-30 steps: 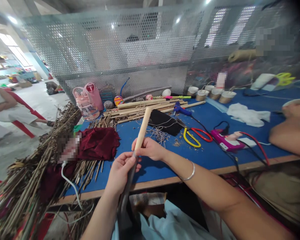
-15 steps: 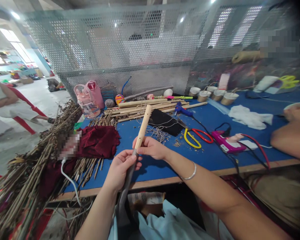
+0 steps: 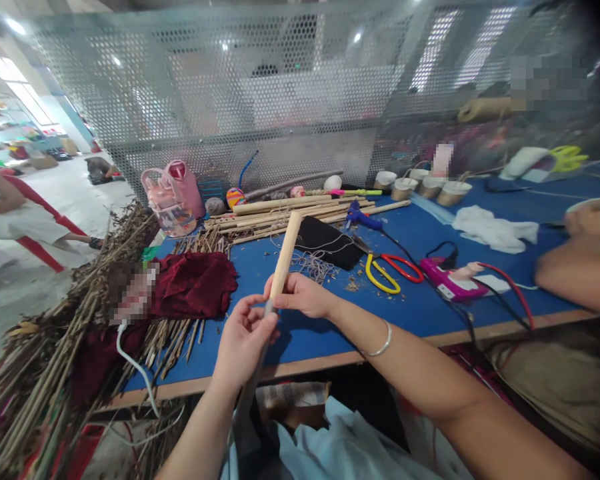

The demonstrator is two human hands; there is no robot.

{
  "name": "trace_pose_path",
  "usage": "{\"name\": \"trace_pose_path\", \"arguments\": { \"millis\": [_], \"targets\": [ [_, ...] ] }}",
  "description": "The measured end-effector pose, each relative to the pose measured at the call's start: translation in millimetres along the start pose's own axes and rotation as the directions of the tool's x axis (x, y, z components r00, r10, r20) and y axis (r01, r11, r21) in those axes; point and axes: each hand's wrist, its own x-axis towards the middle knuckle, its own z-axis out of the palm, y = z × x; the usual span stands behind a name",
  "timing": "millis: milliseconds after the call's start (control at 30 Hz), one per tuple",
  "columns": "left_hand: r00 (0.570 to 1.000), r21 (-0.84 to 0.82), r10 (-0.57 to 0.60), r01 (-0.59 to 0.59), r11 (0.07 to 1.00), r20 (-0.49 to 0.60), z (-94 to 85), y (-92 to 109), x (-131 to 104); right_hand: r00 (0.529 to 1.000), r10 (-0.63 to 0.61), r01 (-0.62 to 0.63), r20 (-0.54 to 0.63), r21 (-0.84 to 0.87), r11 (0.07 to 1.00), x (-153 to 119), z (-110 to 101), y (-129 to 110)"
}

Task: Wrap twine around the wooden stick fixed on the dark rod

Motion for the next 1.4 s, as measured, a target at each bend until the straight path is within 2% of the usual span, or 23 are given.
{"name": "trace_pose_path", "arguments": {
  "millis": [67, 100, 133, 167, 233, 300, 333, 367, 433, 500, 567, 667, 800, 1033, 1167, 1267, 1333, 1367, 1400],
  "targets": [
    [0.964, 0.233, 0.198, -0.154, 0.960, -0.178, 3.6, 0, -3, 1.000, -0.004, 0.004, -0.012, 0.002, 1.000, 1, 1, 1],
    [0.943, 0.299, 0.253, -0.183, 0.937, -0.215, 4.4, 0, -4, 1.000, -0.007, 0.007, -0.016, 0.009, 1.000, 1, 1, 1],
    [0.944, 0.300, 0.249, -0.178, 0.937, -0.218, 4.4, 0, -3, 1.000, -0.007, 0.007, -0.013, 0.019, 1.000, 2, 1, 1],
    [0.963, 0.241, 0.191, -0.142, 0.960, -0.193, 3.5, 0, -2, 1.000, -0.006, 0.006, -0.007, 0.029, 1.000, 2, 0, 1],
    [0.997, 0.037, 0.012, -0.009, 0.999, -0.074, 0.2, 1, 1, 1.000, 0.000, 0.000, 0.019, 0.043, 0.999, 2, 0, 1],
    [0.991, -0.114, -0.114, 0.121, 0.986, 0.065, -2.7, 1, 4, 0.999, -0.005, 0.003, 0.032, 0.036, 0.999, 2, -1, 0],
    [0.987, -0.136, -0.131, 0.144, 0.980, 0.097, -3.2, 1, 5, 0.999, -0.011, 0.010, 0.030, 0.027, 1.000, 1, -1, 0],
    [0.990, -0.116, -0.113, 0.122, 0.986, 0.085, -3.0, 1, 5, 0.999, -0.018, 0.017, 0.028, 0.019, 1.000, 1, -1, 0],
    [0.999, 0.038, 0.018, -0.017, 0.999, -0.031, -0.8, 1, 3, 0.999, -0.029, 0.028, 0.024, 0.013, 1.000, 1, -1, 0],
    [0.968, 0.235, 0.199, -0.160, 0.959, -0.153, 2.1, 0, -1, 0.999, -0.029, 0.028, 0.030, 0.019, 0.999, 2, 0, 0],
    [0.937, 0.312, 0.285, -0.215, 0.925, -0.200, 3.8, -1, -3, 0.999, -0.022, 0.020, 0.045, 0.045, 0.999, 2, 0, 0],
    [0.941, 0.255, 0.290, -0.241, 0.937, -0.175, 3.1, -4, -3, 0.997, -0.007, -0.003, 0.081, 0.119, 0.993, 2, 1, 0],
    [0.955, 0.211, 0.281, -0.256, 0.943, -0.098, 1.3, -5, -1, 0.997, -0.018, 0.005, 0.070, 0.171, 0.985, 1, 3, 0],
    [0.947, 0.166, 0.294, -0.272, 0.948, -0.128, 2.4, -5, -2, 0.983, 0.046, -0.082, 0.177, 0.204, 0.975, 1, 3, 3],
    [0.959, 0.095, 0.255, -0.244, 0.965, -0.126, -1.2, -4, 1, 0.989, 0.045, -0.074, 0.141, 0.205, 0.976, 1, 4, 2],
    [0.993, -0.067, 0.115, -0.114, 0.991, 0.003, -6.7, -3, 7, 0.993, 0.031, -0.050, 0.110, 0.169, 0.984, 0, 2, 1],
    [0.993, -0.153, 0.015, 0.003, 0.988, 0.117, -8.7, -3, 7, 0.993, 0.028, -0.044, 0.112, 0.145, 0.988, 0, 2, 2],
    [0.991, -0.160, -0.017, 0.039, 0.986, 0.136, -8.5, -4, 6, 0.994, 0.022, -0.037, 0.108, 0.137, 0.990, 0, 2, 2],
    [0.994, -0.138, -0.024, 0.039, 0.990, 0.110, -7.3, -4, 4, 0.995, 0.014, -0.027, 0.098, 0.131, 0.991, 0, 2, 3]
  ]
}}
